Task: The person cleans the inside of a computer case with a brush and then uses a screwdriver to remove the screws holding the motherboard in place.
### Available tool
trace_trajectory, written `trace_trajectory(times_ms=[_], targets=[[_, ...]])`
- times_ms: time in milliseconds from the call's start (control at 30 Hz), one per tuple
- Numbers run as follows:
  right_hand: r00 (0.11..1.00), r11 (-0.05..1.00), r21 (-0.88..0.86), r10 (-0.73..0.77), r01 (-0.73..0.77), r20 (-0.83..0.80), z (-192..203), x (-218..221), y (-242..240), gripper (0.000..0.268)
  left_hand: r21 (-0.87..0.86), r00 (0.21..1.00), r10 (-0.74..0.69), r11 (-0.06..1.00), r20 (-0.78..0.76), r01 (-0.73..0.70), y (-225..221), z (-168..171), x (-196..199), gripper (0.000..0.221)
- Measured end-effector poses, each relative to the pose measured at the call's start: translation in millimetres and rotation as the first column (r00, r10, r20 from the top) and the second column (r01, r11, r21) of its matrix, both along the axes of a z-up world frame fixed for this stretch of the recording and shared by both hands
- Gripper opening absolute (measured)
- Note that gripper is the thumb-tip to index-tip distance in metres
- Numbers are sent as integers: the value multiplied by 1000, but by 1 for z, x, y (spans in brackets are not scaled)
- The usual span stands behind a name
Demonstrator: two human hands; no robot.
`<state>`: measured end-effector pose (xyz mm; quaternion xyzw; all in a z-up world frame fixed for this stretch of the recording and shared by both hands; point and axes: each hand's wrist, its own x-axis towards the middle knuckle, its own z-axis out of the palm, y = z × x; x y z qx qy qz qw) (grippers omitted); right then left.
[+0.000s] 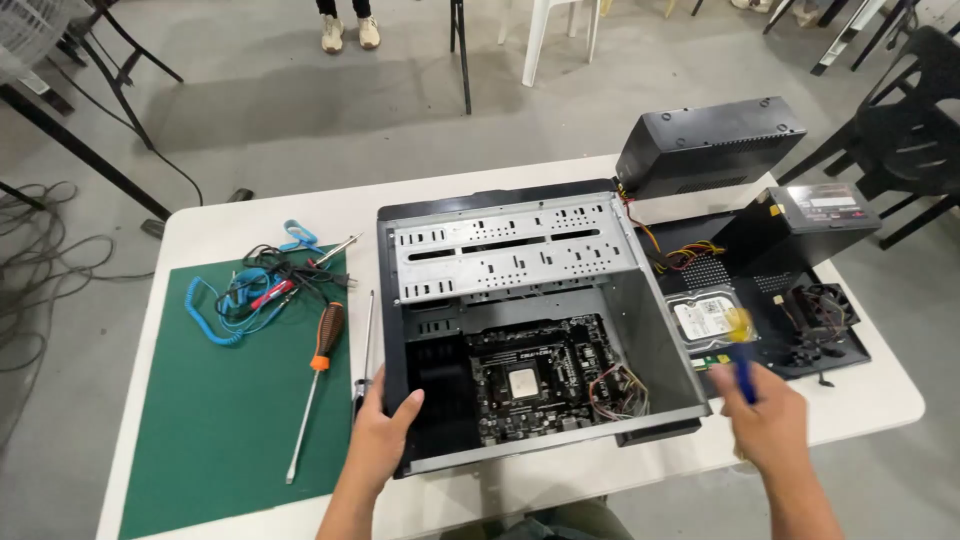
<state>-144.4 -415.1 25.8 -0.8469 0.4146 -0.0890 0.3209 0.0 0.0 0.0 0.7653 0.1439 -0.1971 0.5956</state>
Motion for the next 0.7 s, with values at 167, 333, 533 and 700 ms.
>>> trace_trajectory(times_ms=[167, 333, 533, 700], targets=[[831, 987, 88, 65, -136, 552, -14, -33, -1, 50, -163, 998, -51, 985, 21, 54, 5, 7, -2, 75], [908, 961, 251, -206, 118, 364, 30, -17, 32, 55, -143, 996, -85, 986, 16, 87, 19, -1, -7, 76], [919, 975, 148, 98, -165, 381, 31, 25, 26, 21, -200, 971, -232, 955, -51, 218, 42, 6, -34, 83], [728, 849, -19, 465, -529, 504, 54, 95, 19, 35, -151, 906, -292, 955, -306, 257, 80, -26, -45, 69]])
